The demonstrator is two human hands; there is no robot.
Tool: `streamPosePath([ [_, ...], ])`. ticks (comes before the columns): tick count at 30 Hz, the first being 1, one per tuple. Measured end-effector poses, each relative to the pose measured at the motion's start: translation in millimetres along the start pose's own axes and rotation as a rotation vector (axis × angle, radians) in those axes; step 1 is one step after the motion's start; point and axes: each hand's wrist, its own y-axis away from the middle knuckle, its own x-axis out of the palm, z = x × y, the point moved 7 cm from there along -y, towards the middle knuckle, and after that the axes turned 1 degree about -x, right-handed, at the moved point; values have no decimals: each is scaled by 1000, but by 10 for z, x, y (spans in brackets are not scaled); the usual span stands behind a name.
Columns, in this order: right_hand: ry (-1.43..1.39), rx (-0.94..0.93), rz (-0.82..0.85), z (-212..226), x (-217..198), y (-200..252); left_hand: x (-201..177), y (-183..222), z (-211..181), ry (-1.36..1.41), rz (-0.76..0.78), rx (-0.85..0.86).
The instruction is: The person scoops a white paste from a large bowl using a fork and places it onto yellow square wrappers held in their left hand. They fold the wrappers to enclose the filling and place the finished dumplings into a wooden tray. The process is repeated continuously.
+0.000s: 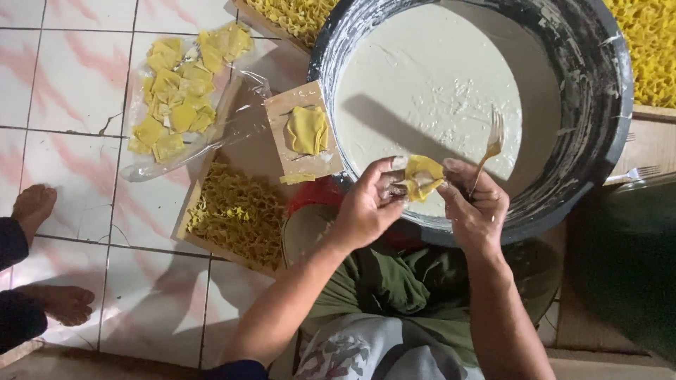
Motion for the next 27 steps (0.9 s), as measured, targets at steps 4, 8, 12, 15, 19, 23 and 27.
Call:
streamPosePath([
  [4,52,2,18,-278,-198,73,3,27,-3,-280,-173,198],
  [8,11,-24,25,-120,-167,110,17,56,-107,-448,-218,412],
  [12,28,-45,43,-143,-160,147,1,78,-68,-429,-236,482],
  [15,50,-46,58,-150,-152,188,32,126,-85,-435,-276,526],
  [19,24,-96,72,-29,-90,196,74,148,-309,-401,-267,559],
  [23,53,-159,113,230,15,156,86,182,-424,-466,-269,616],
  [27,117,-242,146,386,90,168,88,171,-215,-518,-188,708],
])
